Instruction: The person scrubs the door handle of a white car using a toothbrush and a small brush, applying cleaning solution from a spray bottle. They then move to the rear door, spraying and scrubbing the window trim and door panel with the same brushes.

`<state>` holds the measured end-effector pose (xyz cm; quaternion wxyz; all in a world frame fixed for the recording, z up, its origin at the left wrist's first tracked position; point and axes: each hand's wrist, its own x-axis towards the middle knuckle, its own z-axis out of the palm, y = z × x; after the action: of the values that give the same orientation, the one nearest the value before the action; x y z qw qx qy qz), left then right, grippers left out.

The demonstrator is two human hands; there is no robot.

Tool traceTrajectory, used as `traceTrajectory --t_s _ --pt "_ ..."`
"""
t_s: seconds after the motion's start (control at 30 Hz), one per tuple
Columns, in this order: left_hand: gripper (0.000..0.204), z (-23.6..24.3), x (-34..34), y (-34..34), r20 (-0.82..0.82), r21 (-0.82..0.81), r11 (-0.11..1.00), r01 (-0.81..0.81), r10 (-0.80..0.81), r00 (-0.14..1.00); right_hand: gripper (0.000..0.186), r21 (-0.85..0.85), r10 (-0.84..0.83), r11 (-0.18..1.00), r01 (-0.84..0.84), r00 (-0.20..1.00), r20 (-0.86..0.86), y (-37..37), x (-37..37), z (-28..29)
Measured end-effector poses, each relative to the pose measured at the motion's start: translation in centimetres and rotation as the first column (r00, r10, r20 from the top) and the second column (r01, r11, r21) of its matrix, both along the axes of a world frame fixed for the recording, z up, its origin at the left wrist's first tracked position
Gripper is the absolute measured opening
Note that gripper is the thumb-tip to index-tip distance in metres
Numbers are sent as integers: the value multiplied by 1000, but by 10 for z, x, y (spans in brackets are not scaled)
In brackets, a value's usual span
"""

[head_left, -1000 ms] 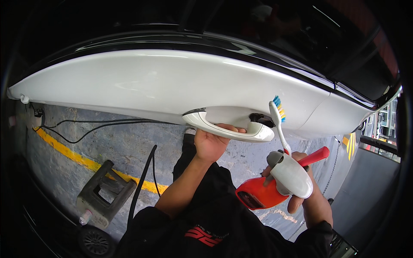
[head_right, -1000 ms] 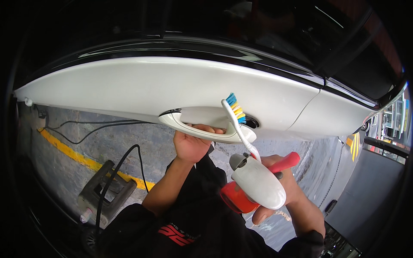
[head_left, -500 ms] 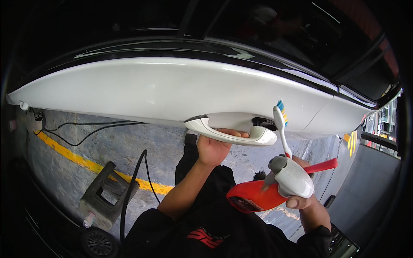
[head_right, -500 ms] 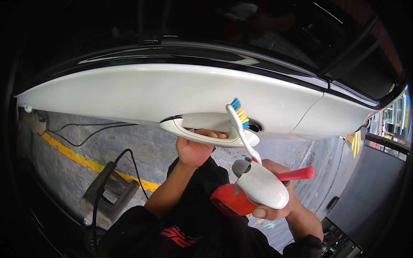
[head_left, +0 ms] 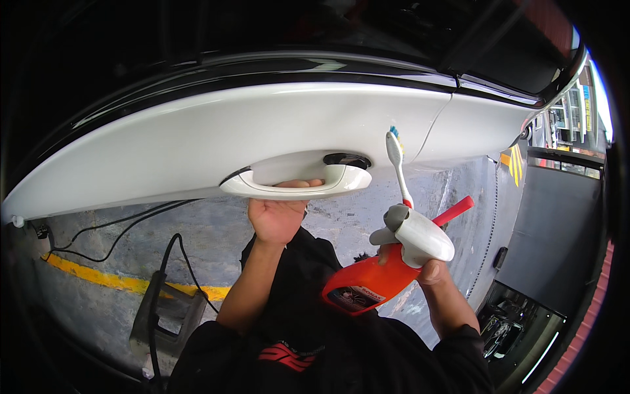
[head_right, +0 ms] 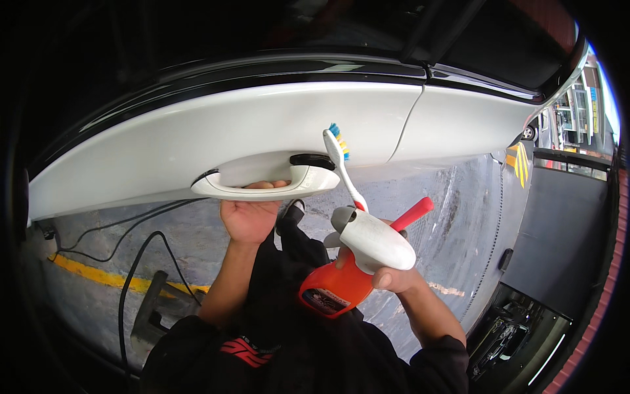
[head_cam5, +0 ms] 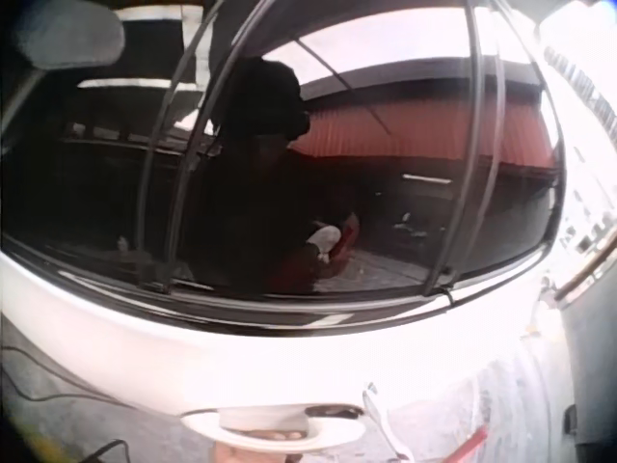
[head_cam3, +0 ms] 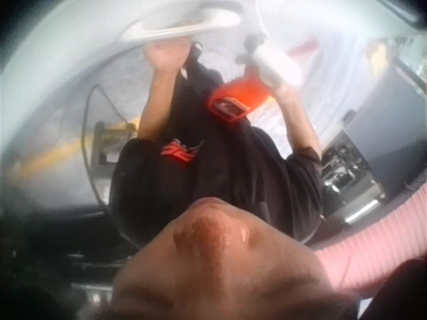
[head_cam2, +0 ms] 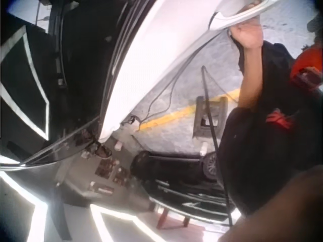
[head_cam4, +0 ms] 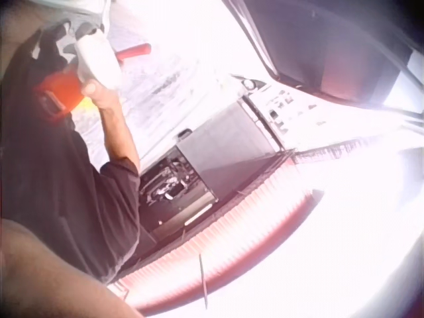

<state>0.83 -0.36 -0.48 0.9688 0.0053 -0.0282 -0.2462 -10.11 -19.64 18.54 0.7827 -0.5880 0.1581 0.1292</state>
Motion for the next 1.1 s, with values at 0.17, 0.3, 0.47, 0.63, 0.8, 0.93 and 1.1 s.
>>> traceTrajectory --t_s 0.17,0.3,0.47,0.63,0.8,0.93,1.1 --pt "62 -2 -1 2 0 18 1000 21 -21 1000 108 -19 -2 1000 2 1000 7 2 6 3" --pt "63 5 -1 0 4 -6 1000 -2 2 1000 108 80 12 997 -4 995 -101 1 22 10" --pt "65 8 0 0 -19 -15 1000 -1 1 1000 108 -85 160 983 -165 986 -55 -6 43 19" --pt "64 4 -1 -1 7 -18 1000 -16 16 1000 97 -291 114 947 -137 989 -95 8 71 38" --pt "60 -2 -1 -3 67 -48 999 -13 17 998 86 -310 74 943 -124 983 -170 15 70 41" --pt "60 -5 -1 -2 63 -3 1000 -3 4 998 79 -285 179 936 -207 976 -121 17 64 34" --pt "62 0 -1 -2 9 -50 999 20 -20 1000 86 -215 141 963 -166 982 -124 20 61 31"
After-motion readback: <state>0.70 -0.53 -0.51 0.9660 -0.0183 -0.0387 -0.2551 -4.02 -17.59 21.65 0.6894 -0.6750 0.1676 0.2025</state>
